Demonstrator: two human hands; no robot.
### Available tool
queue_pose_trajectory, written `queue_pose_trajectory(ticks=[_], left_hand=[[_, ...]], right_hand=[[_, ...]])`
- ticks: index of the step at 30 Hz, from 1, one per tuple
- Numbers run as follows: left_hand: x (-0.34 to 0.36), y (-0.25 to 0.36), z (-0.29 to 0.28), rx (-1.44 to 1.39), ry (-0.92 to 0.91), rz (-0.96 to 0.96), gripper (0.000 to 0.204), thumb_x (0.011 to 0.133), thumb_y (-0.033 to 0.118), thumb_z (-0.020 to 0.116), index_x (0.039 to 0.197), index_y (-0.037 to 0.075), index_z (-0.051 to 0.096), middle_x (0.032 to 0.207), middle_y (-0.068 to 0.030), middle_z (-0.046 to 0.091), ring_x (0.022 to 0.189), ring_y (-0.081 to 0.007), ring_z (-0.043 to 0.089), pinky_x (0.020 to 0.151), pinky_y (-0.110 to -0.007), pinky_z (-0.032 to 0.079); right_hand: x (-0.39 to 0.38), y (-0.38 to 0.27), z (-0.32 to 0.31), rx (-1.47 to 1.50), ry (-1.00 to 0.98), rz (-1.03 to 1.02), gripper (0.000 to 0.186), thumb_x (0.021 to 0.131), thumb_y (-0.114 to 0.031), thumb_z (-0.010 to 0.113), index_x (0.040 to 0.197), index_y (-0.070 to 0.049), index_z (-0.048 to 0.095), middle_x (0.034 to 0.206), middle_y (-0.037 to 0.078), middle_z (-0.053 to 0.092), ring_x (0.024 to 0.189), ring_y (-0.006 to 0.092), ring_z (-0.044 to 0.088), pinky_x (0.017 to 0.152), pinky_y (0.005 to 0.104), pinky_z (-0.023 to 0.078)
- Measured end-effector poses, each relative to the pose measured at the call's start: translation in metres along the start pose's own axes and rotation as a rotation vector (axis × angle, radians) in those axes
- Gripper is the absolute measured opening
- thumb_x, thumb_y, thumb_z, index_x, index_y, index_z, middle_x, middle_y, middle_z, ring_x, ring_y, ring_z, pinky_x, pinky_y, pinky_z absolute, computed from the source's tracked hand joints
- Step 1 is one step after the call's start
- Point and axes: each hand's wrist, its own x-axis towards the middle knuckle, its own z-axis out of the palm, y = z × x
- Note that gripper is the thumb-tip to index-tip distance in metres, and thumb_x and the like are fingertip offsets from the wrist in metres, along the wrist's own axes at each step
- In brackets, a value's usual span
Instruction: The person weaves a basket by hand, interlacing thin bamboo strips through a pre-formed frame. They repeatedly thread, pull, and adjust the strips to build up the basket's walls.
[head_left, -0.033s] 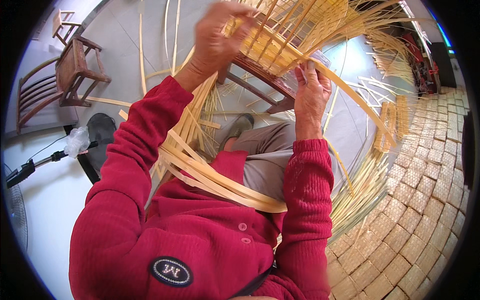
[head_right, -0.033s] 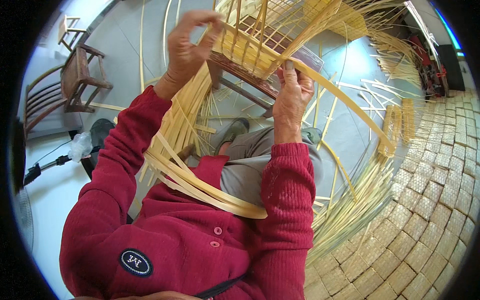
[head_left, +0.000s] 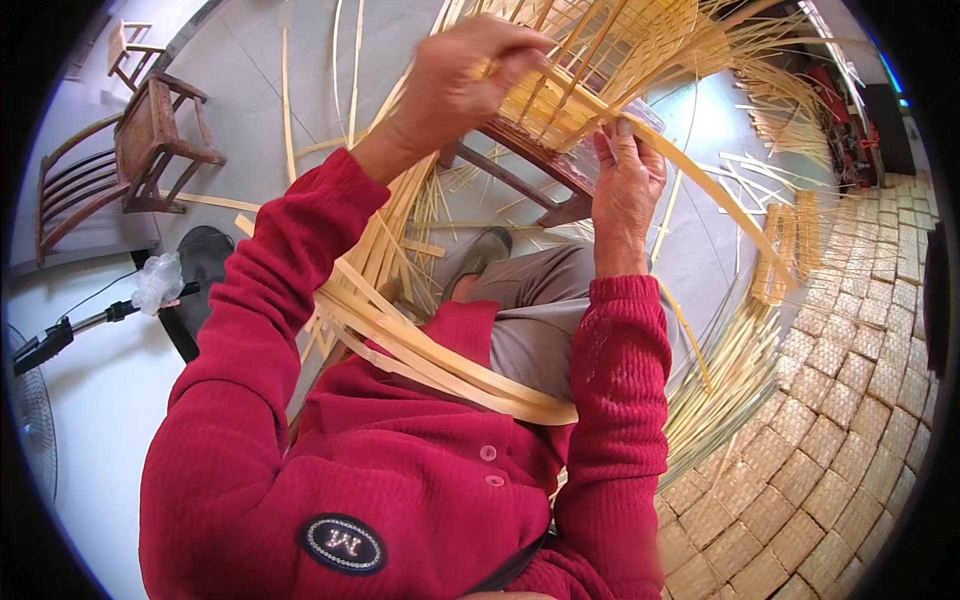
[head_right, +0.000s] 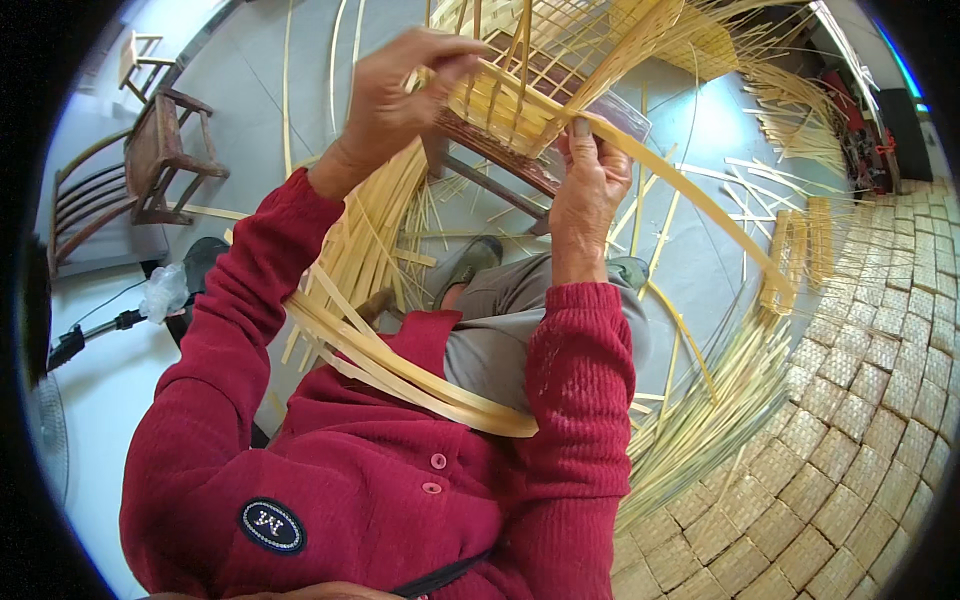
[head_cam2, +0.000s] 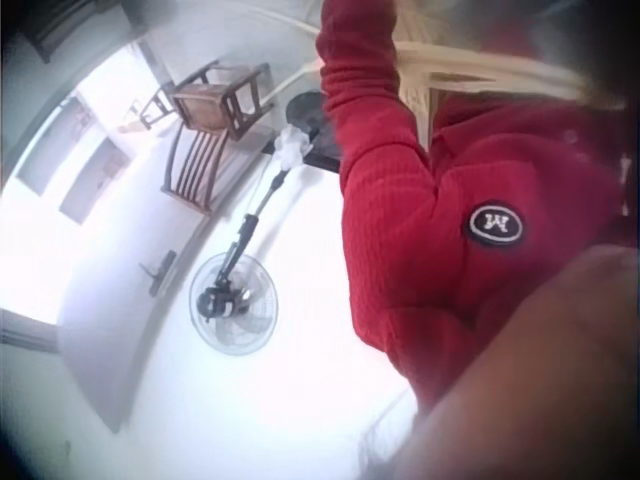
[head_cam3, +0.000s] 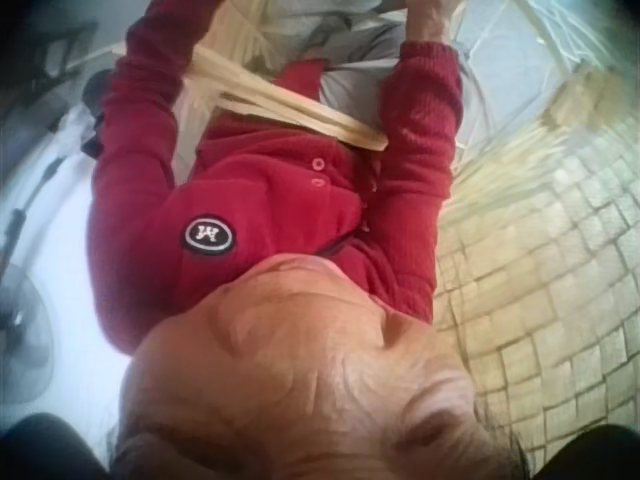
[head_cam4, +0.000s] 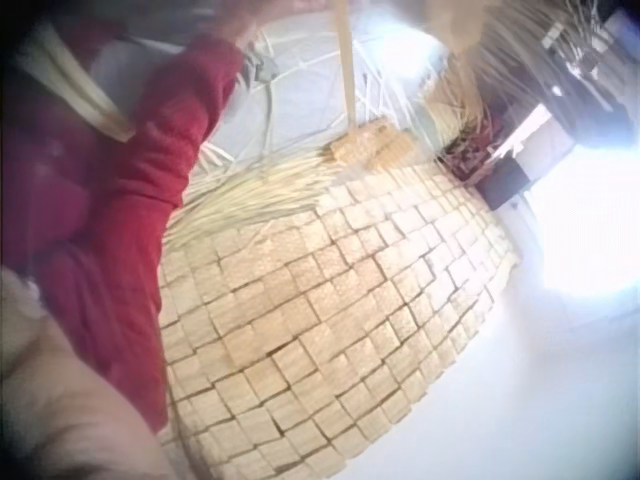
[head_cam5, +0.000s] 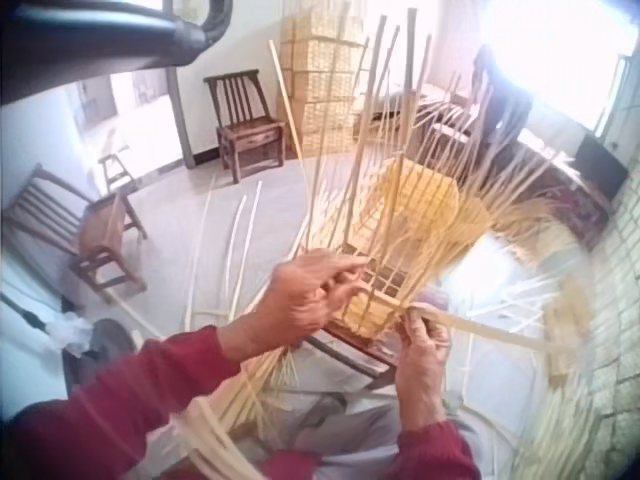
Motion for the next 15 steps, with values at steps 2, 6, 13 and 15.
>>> queue_pose_trajectory(ticks=[2, 6, 13, 15], left_hand=[[0.006, 0.009, 0.013, -0.075, -0.105, -0.134, 0.021, 0.089, 0.006, 0.076, 0.109, 0.002, 0.073, 0.091, -0.0084, 0.073, 0.079, -0.0126, 0.069, 0.072, -0.026, 0.054], [0.014, -0.001, 0.026, -0.104, -0.213, -0.118, 0.017, 0.09, 0.008, 0.075, 0.105, 0.001, 0.072, 0.086, -0.0069, 0.073, 0.079, -0.0104, 0.069, 0.071, -0.025, 0.055], [0.018, -0.005, 0.038, -0.245, -0.269, -0.252, 0.013, 0.094, 0.008, 0.072, 0.104, 0.0, 0.07, 0.086, -0.0011, 0.072, 0.079, -0.0078, 0.067, 0.071, -0.023, 0.055], [0.019, -0.01, 0.042, -0.219, -0.241, -0.236, 0.014, 0.094, 0.008, 0.072, 0.105, 0.0, 0.069, 0.086, -0.0013, 0.072, 0.079, -0.0074, 0.067, 0.071, -0.023, 0.056]], right_hand=[[0.005, 0.0, 0.001, -0.019, -0.017, -0.047, 0.011, 0.096, -0.011, 0.071, 0.105, -0.006, 0.072, 0.098, 0.002, 0.071, 0.087, 0.0099, 0.065, 0.076, 0.024, 0.055], [0.004, 0.012, 0.002, -0.004, -0.05, -0.083, 0.014, 0.096, -0.009, 0.071, 0.108, -0.003, 0.072, 0.096, 0.003, 0.072, 0.086, 0.0091, 0.064, 0.075, 0.0255, 0.054], [0.007, 0.009, 0.0, 0.003, -0.061, -0.067, 0.017, 0.097, -0.011, 0.069, 0.111, -0.001, 0.071, 0.103, 0.006, 0.072, 0.092, 0.0124, 0.065, 0.085, 0.0276, 0.054], [0.007, 0.01, 0.0, 0.022, -0.075, -0.083, 0.02, 0.095, -0.013, 0.072, 0.112, -0.003, 0.073, 0.097, 0.003, 0.073, 0.085, 0.0082, 0.062, 0.078, 0.0237, 0.049]])
